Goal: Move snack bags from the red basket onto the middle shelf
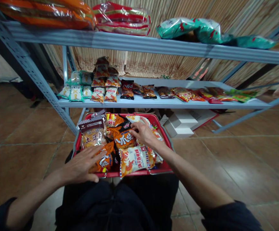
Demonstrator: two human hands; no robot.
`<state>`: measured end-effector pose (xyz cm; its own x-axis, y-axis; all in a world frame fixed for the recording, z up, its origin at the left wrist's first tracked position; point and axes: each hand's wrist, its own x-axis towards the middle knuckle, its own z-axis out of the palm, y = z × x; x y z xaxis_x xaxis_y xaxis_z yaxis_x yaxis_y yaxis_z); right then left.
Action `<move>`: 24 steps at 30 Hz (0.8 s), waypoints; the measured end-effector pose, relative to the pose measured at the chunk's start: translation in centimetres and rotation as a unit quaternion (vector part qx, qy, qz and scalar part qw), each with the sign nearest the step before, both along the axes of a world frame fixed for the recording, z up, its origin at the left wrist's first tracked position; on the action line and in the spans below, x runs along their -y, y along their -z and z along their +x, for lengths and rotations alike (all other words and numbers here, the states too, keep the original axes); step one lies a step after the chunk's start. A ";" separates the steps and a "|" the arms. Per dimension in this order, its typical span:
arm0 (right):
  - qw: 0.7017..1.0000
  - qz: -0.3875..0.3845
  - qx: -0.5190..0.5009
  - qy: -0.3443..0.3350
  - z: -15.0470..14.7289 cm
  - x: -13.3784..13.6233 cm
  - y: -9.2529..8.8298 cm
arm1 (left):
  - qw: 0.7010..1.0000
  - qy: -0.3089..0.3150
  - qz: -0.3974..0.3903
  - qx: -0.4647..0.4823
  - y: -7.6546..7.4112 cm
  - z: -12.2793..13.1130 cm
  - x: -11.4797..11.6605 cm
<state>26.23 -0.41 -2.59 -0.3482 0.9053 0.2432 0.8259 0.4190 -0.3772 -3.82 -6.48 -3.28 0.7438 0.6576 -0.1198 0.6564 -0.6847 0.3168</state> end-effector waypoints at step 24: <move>0.972 -0.031 -0.196 0.125 0.7 1.5 -0.9 | 0.866 -0.244 -0.120 0.419 0.7 0.9 -5.7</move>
